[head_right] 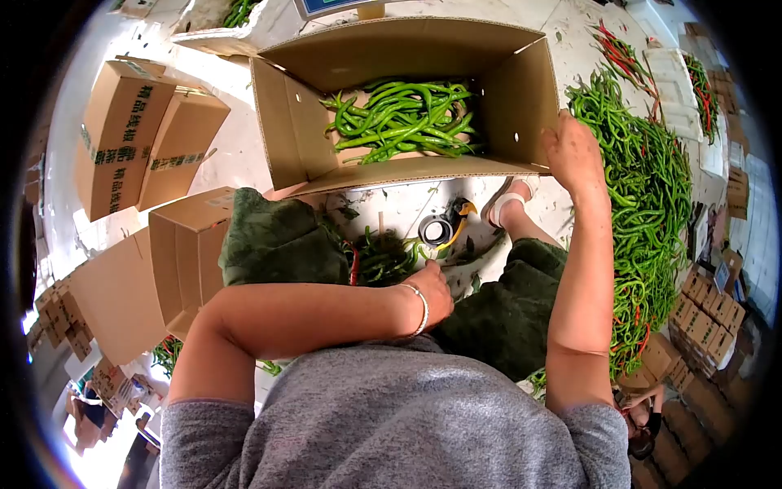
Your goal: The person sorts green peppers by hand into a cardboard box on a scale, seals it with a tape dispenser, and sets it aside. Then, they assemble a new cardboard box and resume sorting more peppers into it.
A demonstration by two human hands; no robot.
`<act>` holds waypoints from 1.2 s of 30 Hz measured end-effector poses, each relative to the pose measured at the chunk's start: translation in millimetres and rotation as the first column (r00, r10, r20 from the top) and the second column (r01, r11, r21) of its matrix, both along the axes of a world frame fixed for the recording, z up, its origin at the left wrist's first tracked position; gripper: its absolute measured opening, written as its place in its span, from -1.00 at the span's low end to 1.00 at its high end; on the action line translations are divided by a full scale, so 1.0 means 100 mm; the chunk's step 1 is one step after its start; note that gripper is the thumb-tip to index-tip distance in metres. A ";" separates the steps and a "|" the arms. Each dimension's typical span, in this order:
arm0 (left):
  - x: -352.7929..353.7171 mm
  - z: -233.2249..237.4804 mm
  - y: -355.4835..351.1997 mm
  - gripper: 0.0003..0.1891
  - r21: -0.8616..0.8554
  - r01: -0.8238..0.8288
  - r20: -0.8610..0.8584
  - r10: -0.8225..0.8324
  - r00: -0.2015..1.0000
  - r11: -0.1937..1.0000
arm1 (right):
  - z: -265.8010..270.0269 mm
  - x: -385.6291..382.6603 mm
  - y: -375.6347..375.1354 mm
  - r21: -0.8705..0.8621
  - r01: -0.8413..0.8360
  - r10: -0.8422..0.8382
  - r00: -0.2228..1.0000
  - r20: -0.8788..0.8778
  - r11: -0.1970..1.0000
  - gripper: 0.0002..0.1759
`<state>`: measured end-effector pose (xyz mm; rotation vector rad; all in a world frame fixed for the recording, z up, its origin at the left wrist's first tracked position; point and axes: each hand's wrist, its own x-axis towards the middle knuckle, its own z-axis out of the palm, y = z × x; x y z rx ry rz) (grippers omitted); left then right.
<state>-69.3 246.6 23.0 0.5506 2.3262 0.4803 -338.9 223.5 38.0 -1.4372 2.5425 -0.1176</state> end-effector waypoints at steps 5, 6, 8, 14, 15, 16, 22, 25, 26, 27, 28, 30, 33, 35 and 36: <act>0.01 -0.06 0.02 -0.70 0.012 -0.003 0.017 0.003 1.000 1.000 | 0.07 0.05 0.00 0.050 -0.001 0.000 1.000 0.026 0.999 -0.69; 0.02 -0.06 0.03 -0.70 -0.002 -0.002 0.011 0.002 1.000 1.000 | 0.06 0.04 0.01 0.051 -0.006 0.005 1.000 0.029 0.999 -0.68; 0.02 -0.05 0.04 -0.71 -0.030 0.000 -0.001 0.000 1.000 1.000 | 0.05 0.02 0.05 0.054 -0.015 0.013 0.999 0.035 0.998 -0.68; -0.02 -0.02 0.01 -0.72 0.001 0.021 0.026 -0.021 0.999 1.000 | 0.11 0.09 0.04 0.144 0.016 -0.018 1.000 0.011 0.989 -0.63; -0.02 -0.02 0.01 -0.72 -0.006 0.021 0.020 -0.021 1.000 1.000 | 0.11 0.09 0.04 0.123 0.024 -0.025 1.000 0.010 0.992 -0.62; -0.01 -0.03 0.02 -0.73 -0.013 0.022 0.015 -0.022 1.000 1.000 | 0.10 0.10 0.05 0.103 0.031 -0.032 0.999 0.009 0.994 -0.62; 0.06 -0.06 0.05 -0.77 -0.013 -0.015 -0.061 0.014 0.998 1.000 | 0.12 0.12 0.02 0.116 0.036 -0.035 0.999 -0.014 0.993 -0.63; 0.07 -0.07 0.11 -0.77 -0.066 -0.009 -0.055 0.006 0.998 0.998 | -0.05 -0.05 0.05 0.070 -0.040 0.036 0.998 0.048 0.997 -0.68; 0.09 -0.05 0.07 -0.77 -0.049 -0.024 -0.098 0.019 0.995 0.999 | -0.02 0.00 0.00 0.058 -0.015 0.015 1.000 0.000 0.998 -0.71; 0.11 -0.04 0.07 -0.77 -0.065 -0.054 -0.140 0.045 0.989 0.996 | 0.05 0.09 -0.01 0.047 0.011 -0.009 0.999 -0.047 0.999 -0.72; 0.11 -0.06 0.08 -0.78 -0.057 -0.048 -0.122 0.041 0.992 0.997 | 0.07 0.11 -0.03 0.045 0.021 -0.019 0.998 -0.051 0.999 -0.73; 0.09 0.02 0.01 -0.78 -0.047 -0.032 -0.097 0.027 0.995 0.998 | 0.06 0.10 -0.06 0.044 0.038 -0.036 0.997 -0.064 0.998 -0.73; 0.11 -0.02 0.00 -0.76 -0.027 -0.020 -0.103 0.017 0.994 0.999 | 0.07 0.11 -0.12 0.055 0.052 -0.049 0.997 -0.059 0.997 -0.71; 0.07 -0.02 -0.04 -0.73 -0.031 -0.008 -0.057 0.006 0.998 0.999 | 0.00 0.07 -0.15 0.060 0.114 -0.111 0.993 -0.048 0.992 -0.70; 0.01 0.06 -0.10 -0.68 -0.039 0.016 0.016 -0.015 1.000 0.999 | 0.02 0.08 -0.17 0.056 0.127 -0.124 0.991 -0.045 0.990 -0.71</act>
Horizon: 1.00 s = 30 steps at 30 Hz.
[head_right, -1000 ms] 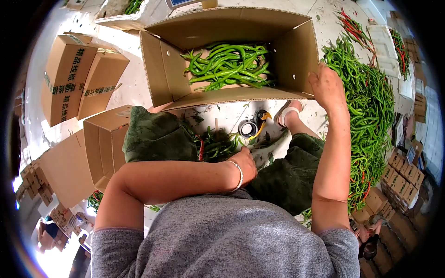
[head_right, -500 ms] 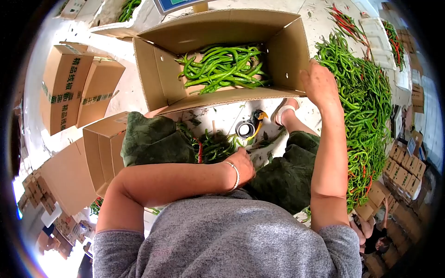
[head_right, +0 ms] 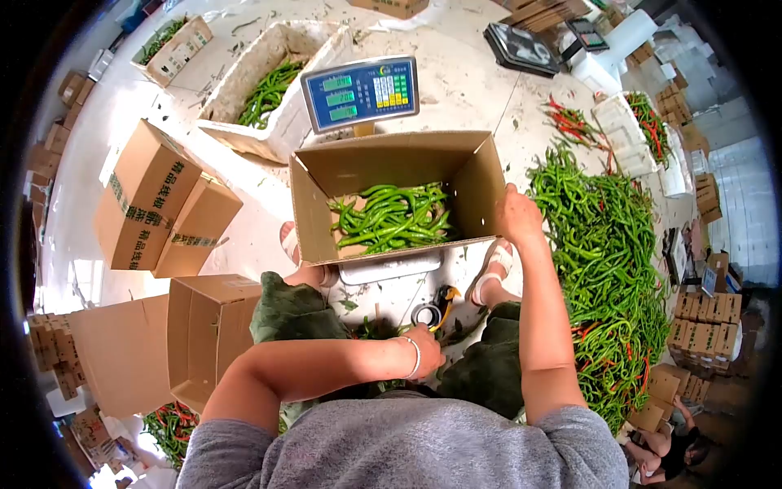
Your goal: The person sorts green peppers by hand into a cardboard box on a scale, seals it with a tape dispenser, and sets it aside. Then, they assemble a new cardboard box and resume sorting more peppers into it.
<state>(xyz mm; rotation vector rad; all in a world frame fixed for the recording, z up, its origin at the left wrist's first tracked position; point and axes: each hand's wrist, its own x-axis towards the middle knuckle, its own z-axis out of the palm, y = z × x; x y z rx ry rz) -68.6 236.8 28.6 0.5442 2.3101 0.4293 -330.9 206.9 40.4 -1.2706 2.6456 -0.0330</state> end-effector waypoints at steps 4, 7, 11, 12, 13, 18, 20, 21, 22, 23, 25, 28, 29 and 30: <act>-0.14 -0.06 -0.07 -0.65 -0.055 -0.033 -0.014 0.033 0.999 0.998 | -0.06 -0.10 0.09 -0.109 -0.053 0.062 0.994 0.085 0.993 -0.53; -0.22 -0.34 -0.10 -0.62 -0.103 -0.102 -0.025 0.100 0.995 0.989 | 0.20 -0.23 0.26 -0.074 0.020 0.005 0.945 0.328 0.997 -0.26; -0.27 -0.35 -0.25 -0.70 -0.009 -0.208 -0.006 0.208 0.978 0.978 | 0.67 -0.39 0.92 -0.320 0.150 0.013 0.890 0.455 0.936 -0.34; -0.29 -0.36 -0.28 -0.68 0.026 -0.233 0.024 0.232 0.972 0.972 | 0.65 -0.42 1.24 -0.323 0.227 -0.025 0.850 0.526 0.919 -0.36; -0.32 -0.29 -0.31 -0.62 0.003 -0.182 0.034 0.181 0.983 0.983 | 0.54 -0.46 1.61 -0.269 0.335 -0.126 0.805 0.580 0.903 -0.37; -0.29 -0.54 -0.30 -0.52 -0.013 -0.139 0.133 0.140 0.981 0.990 | -0.75 -0.45 3.72 0.201 0.388 -0.436 0.766 0.472 0.899 -0.28; -0.29 -0.64 -0.33 -0.47 0.071 -0.176 0.234 0.155 0.960 0.982 | -0.72 -0.35 4.05 0.359 0.586 -0.649 0.411 0.640 0.726 -0.23; -0.27 -0.73 -0.34 -0.47 0.118 -0.225 0.278 0.185 0.942 0.967 | -0.62 -0.36 4.15 0.386 0.725 -0.688 0.165 0.706 0.571 -0.21; -0.32 -0.70 -0.28 -0.47 0.074 -0.269 0.309 0.234 0.922 0.960 | -0.79 -0.50 4.39 0.271 0.842 -0.583 0.062 0.810 0.466 -0.19; -0.35 -0.68 -0.27 -0.48 0.036 -0.310 0.335 0.281 0.900 0.950 | -0.91 -0.69 4.55 0.170 0.930 -0.482 0.008 0.876 0.325 -0.19; -0.33 -0.87 -0.29 -0.51 0.100 -0.430 0.337 0.376 0.863 0.897 | -0.91 -1.19 4.71 -0.006 0.982 -0.497 0.101 0.862 0.190 -0.17; -0.25 -1.34 -0.29 -0.51 0.308 -0.761 0.523 0.567 0.637 0.571 | -0.84 -2.15 4.77 -0.406 0.888 -0.534 0.456 0.712 0.216 -0.18; -0.35 -1.42 -0.23 -0.49 0.348 -0.815 0.574 0.581 0.576 0.464 | -0.88 -2.56 4.82 -0.501 0.834 -0.525 0.541 0.657 0.233 -0.22; -0.55 -1.37 -0.16 -0.50 0.292 -0.861 0.666 0.557 0.496 0.417 | -0.90 -2.96 4.85 -0.531 0.802 -0.527 0.586 0.615 0.272 -0.16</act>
